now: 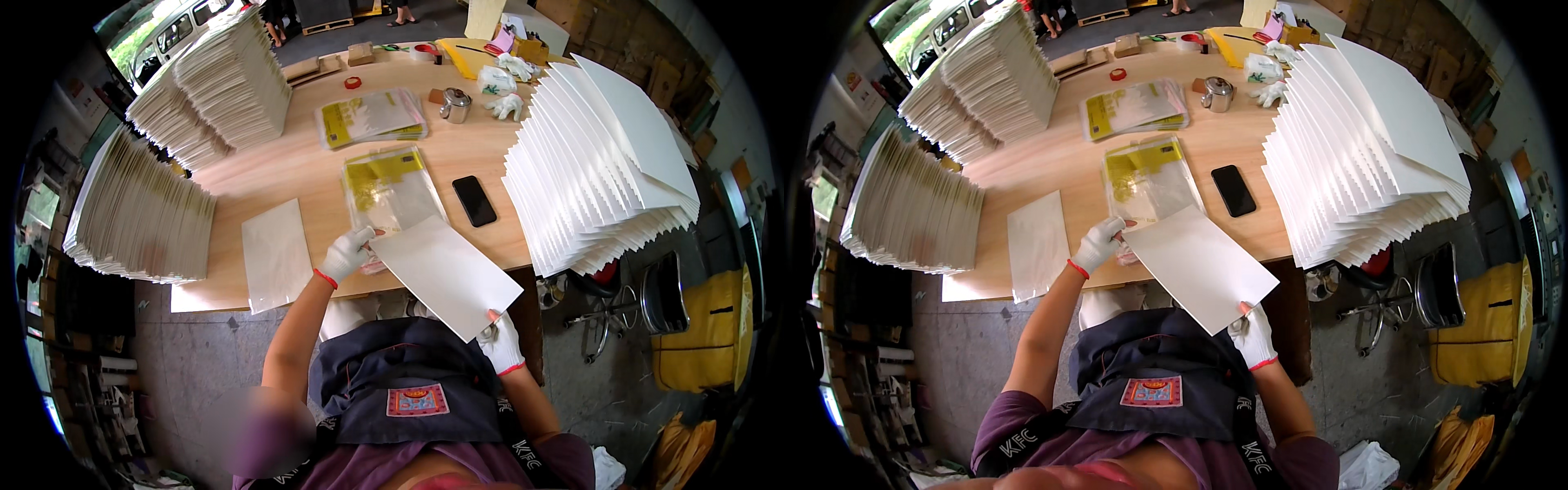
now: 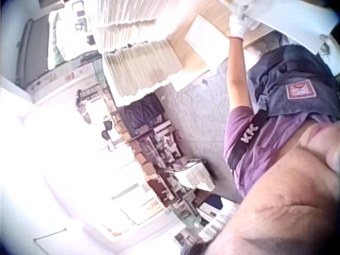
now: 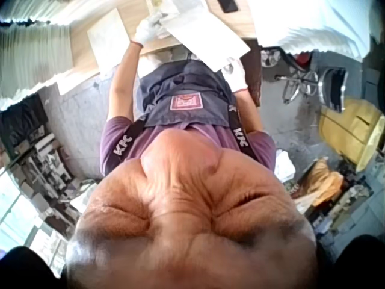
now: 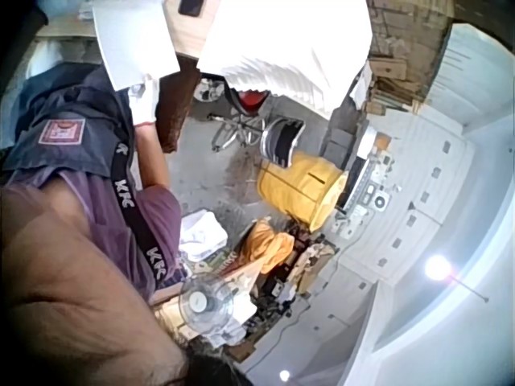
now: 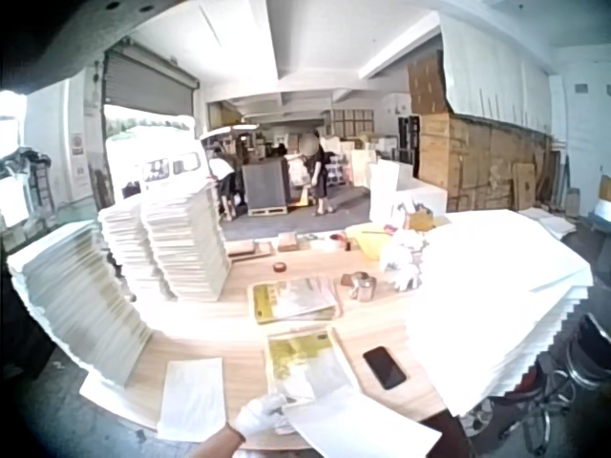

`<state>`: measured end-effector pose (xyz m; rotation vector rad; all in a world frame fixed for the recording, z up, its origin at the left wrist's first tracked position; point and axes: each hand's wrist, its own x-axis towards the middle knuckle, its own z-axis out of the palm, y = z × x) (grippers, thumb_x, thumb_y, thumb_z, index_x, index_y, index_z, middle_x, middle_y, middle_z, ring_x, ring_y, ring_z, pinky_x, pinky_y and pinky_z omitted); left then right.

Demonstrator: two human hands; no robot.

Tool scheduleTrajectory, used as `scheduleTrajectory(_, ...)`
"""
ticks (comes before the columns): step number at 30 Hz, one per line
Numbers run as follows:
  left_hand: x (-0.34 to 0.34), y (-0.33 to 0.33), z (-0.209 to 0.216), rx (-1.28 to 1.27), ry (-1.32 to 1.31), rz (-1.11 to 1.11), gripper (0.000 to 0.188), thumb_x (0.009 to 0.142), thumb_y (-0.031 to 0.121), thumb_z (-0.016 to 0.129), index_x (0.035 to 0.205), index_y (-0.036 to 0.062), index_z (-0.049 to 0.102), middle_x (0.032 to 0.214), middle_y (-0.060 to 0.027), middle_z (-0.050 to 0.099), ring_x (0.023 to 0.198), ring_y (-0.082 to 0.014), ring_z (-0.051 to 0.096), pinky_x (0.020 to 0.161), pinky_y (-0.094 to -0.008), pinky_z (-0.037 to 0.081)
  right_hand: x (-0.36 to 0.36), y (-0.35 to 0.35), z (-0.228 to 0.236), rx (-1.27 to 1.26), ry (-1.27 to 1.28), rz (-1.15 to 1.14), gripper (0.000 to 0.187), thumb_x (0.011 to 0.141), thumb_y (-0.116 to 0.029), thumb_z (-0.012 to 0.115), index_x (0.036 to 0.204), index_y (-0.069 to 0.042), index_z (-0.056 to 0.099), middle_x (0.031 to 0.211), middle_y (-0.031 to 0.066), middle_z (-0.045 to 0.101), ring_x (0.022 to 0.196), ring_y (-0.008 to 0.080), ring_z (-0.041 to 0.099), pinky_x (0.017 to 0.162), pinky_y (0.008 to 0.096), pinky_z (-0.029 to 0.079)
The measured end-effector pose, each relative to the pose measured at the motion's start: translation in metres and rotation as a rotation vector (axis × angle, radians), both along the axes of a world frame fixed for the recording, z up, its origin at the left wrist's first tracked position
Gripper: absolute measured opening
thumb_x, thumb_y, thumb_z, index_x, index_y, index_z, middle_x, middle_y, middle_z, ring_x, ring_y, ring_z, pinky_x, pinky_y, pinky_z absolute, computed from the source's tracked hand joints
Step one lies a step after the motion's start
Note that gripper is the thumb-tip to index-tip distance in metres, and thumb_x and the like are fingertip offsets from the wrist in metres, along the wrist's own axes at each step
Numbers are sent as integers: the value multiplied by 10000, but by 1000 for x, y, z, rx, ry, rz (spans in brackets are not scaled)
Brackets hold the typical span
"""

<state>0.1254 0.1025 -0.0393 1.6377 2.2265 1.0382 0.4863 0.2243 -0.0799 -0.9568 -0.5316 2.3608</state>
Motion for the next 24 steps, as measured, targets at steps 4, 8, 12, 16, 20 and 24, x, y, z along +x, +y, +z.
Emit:
scheduleTrajectory(4,16,-9,2,70,149,130,241,686,-49,518,874,81,594,732,-47,522,616,-241,551,560,-340,464,-7,-10,25,70,-38,30,168,903,-141,517,1059,-80,501,745,23,573,487,98,524,375,239,387)
scheduleTrajectory(8,36,-19,-12,36,136,210,321,726,15,602,1029,121,605,786,-53,567,697,-237,597,595,-331,486,-8,-20,42,102,-12,46,174,918,-172,509,1064,-79,494,745,22,571,489,97,519,386,245,386)
scheduleTrajectory(12,77,-13,-58,565,-27,461,390,793,7,611,1164,111,556,963,-105,621,805,-233,635,684,-294,515,-4,-31,46,144,-11,58,172,930,-197,506,1051,-77,491,699,21,556,485,101,514,399,246,378)
scheduleTrajectory(16,130,29,-62,869,-1339,659,506,813,14,609,1294,61,460,1200,-149,554,1005,-295,591,822,-318,501,0,-45,47,148,2,73,166,944,-221,499,1019,-74,483,647,24,528,471,119,497,400,256,359)
scheduleTrajectory(20,140,41,-94,597,-1555,392,424,839,52,596,1252,56,498,1170,-134,575,1010,-267,590,834,-318,498,-2,-52,55,245,-43,148,158,959,-193,473,1024,-49,467,677,45,531,469,127,482,416,268,379)
scheduleTrajectory(24,166,15,-114,6,-520,138,350,864,91,582,1210,51,537,1139,-119,596,1014,-238,589,845,-317,496,-6,-47,34,162,-92,221,156,939,-173,526,1039,-62,483,789,89,577,599,173,600,484,307,508)
